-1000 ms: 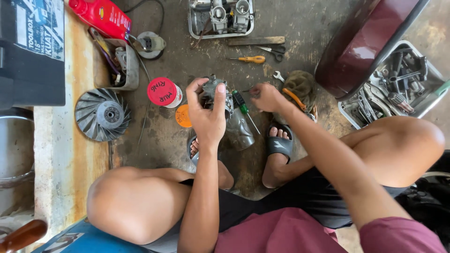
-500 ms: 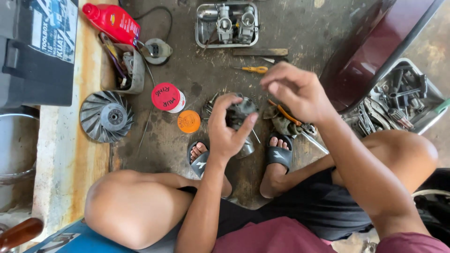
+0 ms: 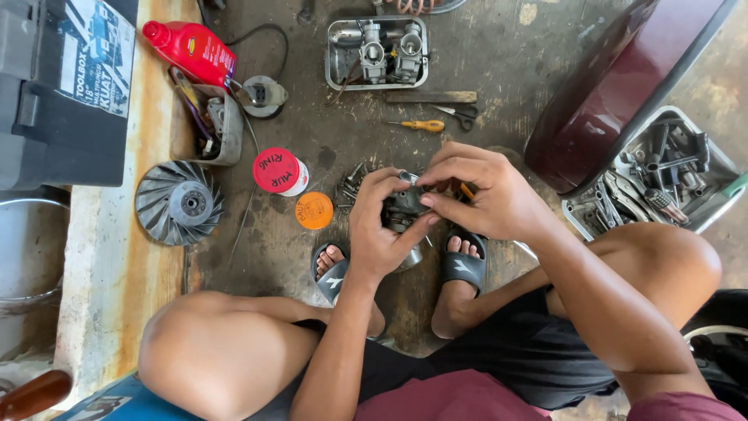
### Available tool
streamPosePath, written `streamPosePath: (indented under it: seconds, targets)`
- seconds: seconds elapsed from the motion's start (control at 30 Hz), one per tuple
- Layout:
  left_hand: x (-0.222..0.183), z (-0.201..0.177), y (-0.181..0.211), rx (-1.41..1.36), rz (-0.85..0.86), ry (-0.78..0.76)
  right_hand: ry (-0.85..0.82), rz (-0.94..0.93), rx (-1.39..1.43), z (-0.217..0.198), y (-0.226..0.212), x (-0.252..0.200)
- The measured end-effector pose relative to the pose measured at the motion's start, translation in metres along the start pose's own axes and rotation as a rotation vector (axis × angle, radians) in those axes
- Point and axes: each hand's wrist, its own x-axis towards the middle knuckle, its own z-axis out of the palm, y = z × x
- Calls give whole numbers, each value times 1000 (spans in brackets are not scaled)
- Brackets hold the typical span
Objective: The person sits on the workshop floor repairing a small engine carburetor. They unscrew parts with a screwdriver, remove internal components by hand, fit a spring and piston assembly into the carburetor body, and press parts into place with their fingers.
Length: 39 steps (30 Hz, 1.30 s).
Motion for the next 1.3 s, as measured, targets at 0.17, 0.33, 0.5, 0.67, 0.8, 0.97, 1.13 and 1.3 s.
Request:
streamPosePath:
  seconds: [0.17,0.33,0.5,0.67,0.8,0.97,1.13,1.3]
  targets:
    - [4,-2,6,-3,-13,5,2,-25,-42,1,-1,0]
    - [2,-2,5,-13,-23,27,13,-2,-47,0,-4,-3]
    - [4,0,6,-85,95,66,241,208,519,7,-1,-10]
    - [6,0,14,-112,205,83,314,210,777,7,6,-17]
    - [7,-2,6,-128,174,121,374,231,797,2,39,-19]
    - [0,-14,-8,-209,-76,270,419,444,345,1,86,-13]
    - [0,-31,-3,-209,-366,275,244,631,-101,29,214,-43]
    - [-10,-33,-17,-205,-582,249,9,701,-555,61,332,-98]
